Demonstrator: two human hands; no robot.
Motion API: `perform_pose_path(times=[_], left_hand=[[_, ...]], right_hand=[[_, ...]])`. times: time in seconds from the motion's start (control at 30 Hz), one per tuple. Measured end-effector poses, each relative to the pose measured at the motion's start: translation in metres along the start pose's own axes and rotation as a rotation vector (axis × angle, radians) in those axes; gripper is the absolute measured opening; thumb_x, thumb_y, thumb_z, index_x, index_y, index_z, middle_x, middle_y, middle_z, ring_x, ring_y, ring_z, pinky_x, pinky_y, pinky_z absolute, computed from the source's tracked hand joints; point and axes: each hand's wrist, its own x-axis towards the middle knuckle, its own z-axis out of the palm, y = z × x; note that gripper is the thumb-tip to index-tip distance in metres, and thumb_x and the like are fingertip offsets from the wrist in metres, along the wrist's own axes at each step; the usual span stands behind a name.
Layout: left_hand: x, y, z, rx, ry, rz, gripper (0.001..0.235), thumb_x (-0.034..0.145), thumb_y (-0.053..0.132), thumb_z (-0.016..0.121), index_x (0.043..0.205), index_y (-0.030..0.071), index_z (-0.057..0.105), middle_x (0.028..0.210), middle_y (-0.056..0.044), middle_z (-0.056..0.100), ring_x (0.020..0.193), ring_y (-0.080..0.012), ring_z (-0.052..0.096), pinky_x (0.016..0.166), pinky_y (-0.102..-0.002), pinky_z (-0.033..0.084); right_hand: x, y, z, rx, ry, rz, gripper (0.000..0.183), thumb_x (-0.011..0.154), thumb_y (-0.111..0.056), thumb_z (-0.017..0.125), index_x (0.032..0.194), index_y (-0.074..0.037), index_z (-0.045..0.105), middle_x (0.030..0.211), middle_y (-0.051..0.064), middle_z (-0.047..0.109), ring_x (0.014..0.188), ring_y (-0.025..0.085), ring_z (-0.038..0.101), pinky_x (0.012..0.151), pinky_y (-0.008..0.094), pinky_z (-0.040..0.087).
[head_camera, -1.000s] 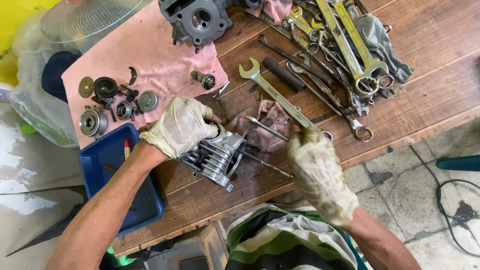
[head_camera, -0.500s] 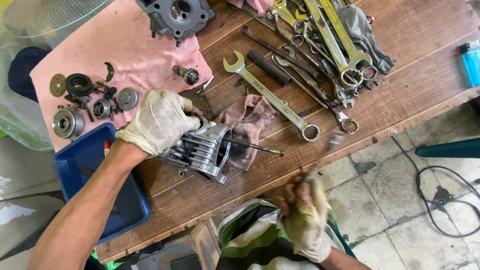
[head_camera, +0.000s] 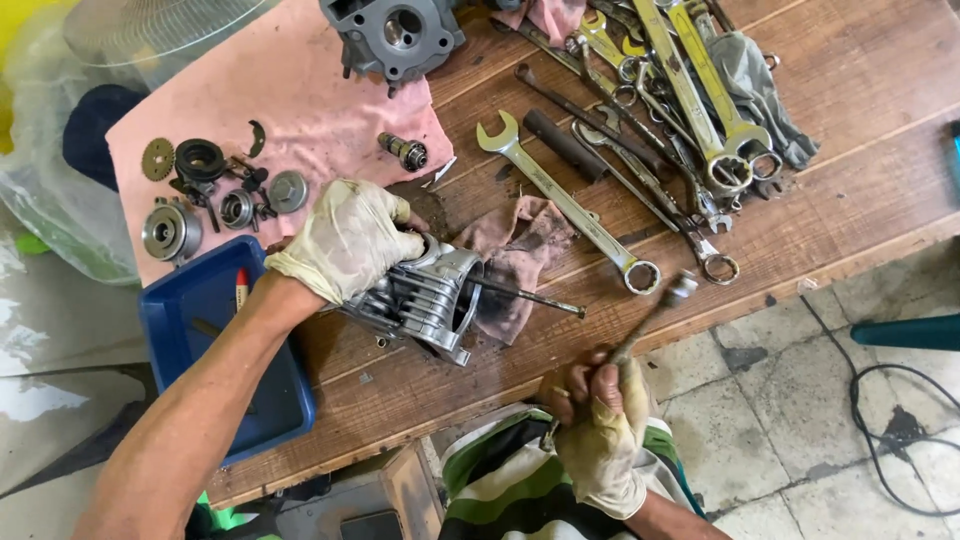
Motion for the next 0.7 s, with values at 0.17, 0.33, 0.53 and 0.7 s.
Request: perform_pose_path(times=[0.17, 0.33, 0.53, 0.7], left_hand=[[-0.006, 0.012, -0.003, -0.140, -0.043, -0.051, 0.019, 0.075, 0.014, 0.078, 0.092, 0.011, 0.085, 0.057, -0.008, 0.072, 0.035, -0.0157, 0.059, 0.030, -0.027, 0.045], [0.003, -0.003, 0.002, -0.004, -0.023, 0.027, 0.019, 0.072, 0.024, 0.078, 0.089, 0.020, 0.086, 0.066, -0.001, 0.077, 0.050, -0.0107, 0.064, 0.048, -0.027, 0.052], [0.006, -0.009, 0.004, 0.052, -0.013, 0.053, 0.023, 0.070, 0.029, 0.078, 0.091, 0.022, 0.086, 0.074, 0.001, 0.080, 0.065, -0.0100, 0.070, 0.061, -0.029, 0.055], [0.006, -0.007, 0.003, 0.103, 0.014, 0.082, 0.028, 0.070, 0.032, 0.075, 0.094, 0.022, 0.086, 0.081, 0.001, 0.081, 0.073, -0.0133, 0.074, 0.071, -0.033, 0.057]], right_hand=[[0.003, 0.004, -0.001, -0.032, -0.081, 0.101, 0.017, 0.106, -0.019, 0.057, 0.109, -0.003, 0.055, 0.079, 0.001, 0.046, 0.060, 0.010, 0.041, 0.046, 0.022, 0.037], [0.006, 0.017, -0.004, -0.030, -0.038, 0.090, 0.017, 0.107, -0.020, 0.054, 0.104, -0.003, 0.055, 0.074, 0.000, 0.041, 0.056, 0.010, 0.037, 0.044, 0.023, 0.032], [0.004, 0.019, -0.004, -0.151, -0.034, -0.142, 0.018, 0.108, -0.020, 0.053, 0.105, -0.003, 0.057, 0.081, 0.004, 0.059, 0.060, 0.014, 0.058, 0.043, 0.027, 0.051], [0.004, 0.013, 0.003, -0.016, -0.097, 0.080, 0.019, 0.106, -0.021, 0.056, 0.106, -0.002, 0.051, 0.074, 0.002, 0.035, 0.058, 0.010, 0.033, 0.046, 0.022, 0.027]])
